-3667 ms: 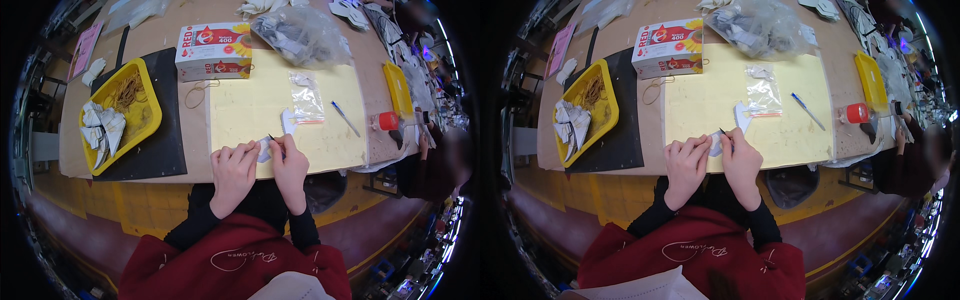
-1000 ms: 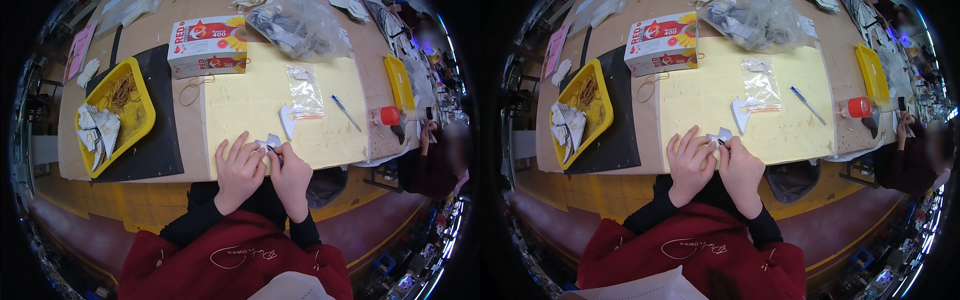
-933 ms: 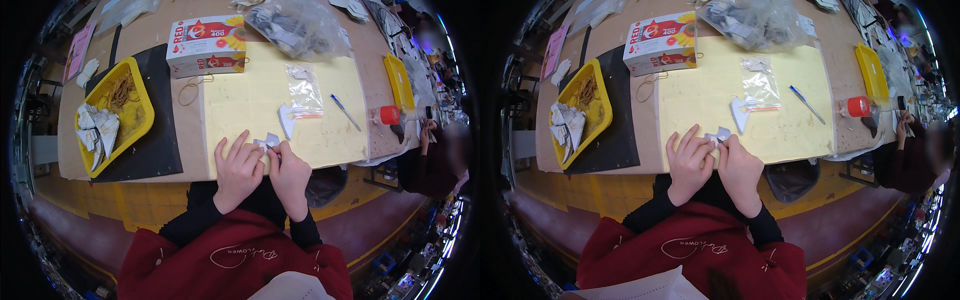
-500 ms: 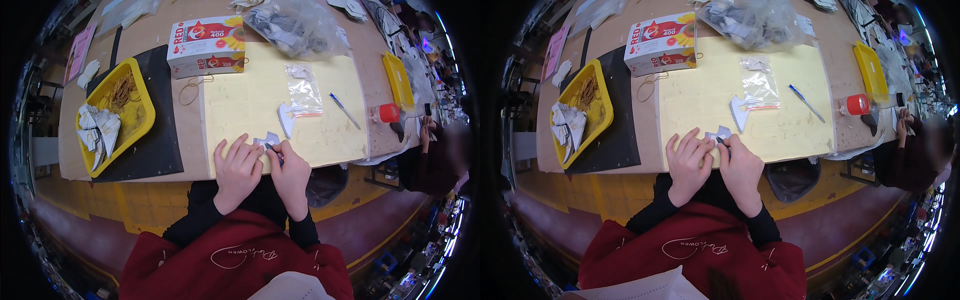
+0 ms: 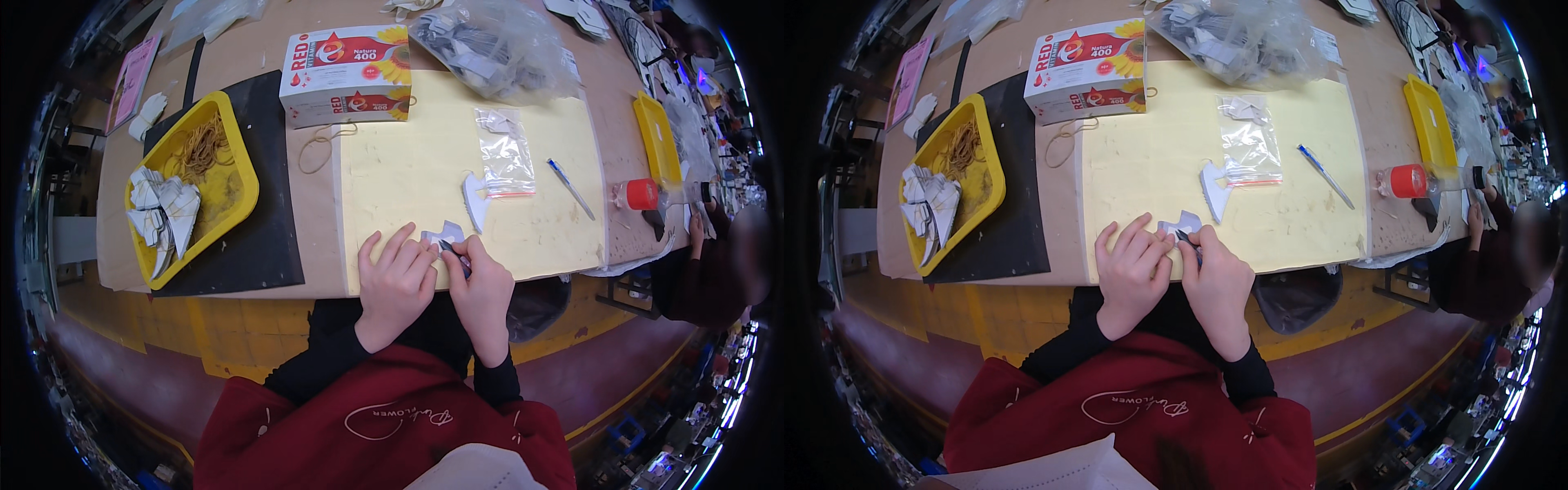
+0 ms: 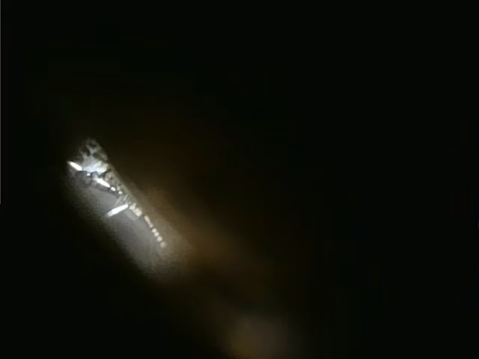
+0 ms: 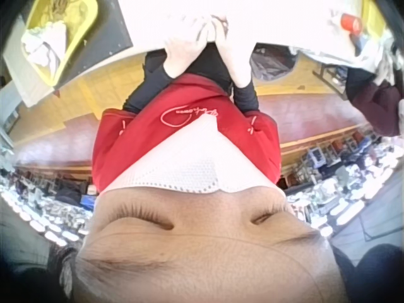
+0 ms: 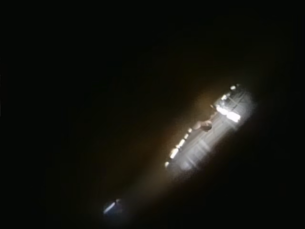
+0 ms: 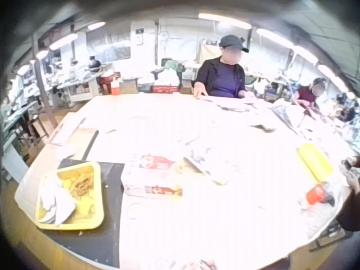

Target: The person uses a craft knife to cut a small white paper piece on a yellow cutting mat, then places the cut piece into a plastic bag. The person also opens a tissue box, removes a sheet, and places it inside the box before closing it.

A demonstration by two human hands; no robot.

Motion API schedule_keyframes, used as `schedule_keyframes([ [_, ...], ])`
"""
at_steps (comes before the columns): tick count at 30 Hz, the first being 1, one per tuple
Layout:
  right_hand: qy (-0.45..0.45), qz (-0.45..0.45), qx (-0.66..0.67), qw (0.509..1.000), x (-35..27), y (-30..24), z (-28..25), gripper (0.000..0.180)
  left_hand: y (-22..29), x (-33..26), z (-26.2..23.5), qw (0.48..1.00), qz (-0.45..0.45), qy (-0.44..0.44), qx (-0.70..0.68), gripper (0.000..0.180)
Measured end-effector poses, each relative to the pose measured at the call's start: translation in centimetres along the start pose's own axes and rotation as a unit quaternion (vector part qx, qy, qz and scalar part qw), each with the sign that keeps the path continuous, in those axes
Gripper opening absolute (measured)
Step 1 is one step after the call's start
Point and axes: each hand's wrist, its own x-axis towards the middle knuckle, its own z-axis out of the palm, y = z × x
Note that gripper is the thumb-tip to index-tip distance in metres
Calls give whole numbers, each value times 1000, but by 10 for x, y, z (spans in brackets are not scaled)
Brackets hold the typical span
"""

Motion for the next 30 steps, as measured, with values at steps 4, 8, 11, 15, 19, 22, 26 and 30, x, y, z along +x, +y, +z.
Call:
schedule_keyframes([
  [4, 10, -1, -35, 999, 1, -6, 3, 15, -1, -1, 1, 1000, 18, 1, 12, 17],
  [8, -17, 0, -66, 998, 4, -2, 2, 14, -2, -1, 0, 1000, 27, -1, 13, 19],
  [11, -7, 12, -42, 999, 6, 1, 0, 13, -1, 1, -4, 1000, 20, -8, 7, 22],
  [15, 4, 32, -9, 999, 2, 2, -7, 13, 0, -1, -1, 1000, 9, 8, -9, 26],
  [19, 1, 19, 7, 1000, 2, 3, -6, 13, -1, -2, -1, 1000, 22, 12, 0, 28],
  [22, -11, 31, -2, 999, 2, 2, -7, 13, -2, -2, -1, 1000, 26, 7, 6, 28],
  [26, -16, 27, -3, 1000, 4, 4, -7, 13, -2, -1, -1, 1000, 22, 5, -2, 27],
  [30, -24, 26, 2, 999, 6, 5, -8, 13, 1, 3, -1, 1000, 9, 14, -20, 25],
])
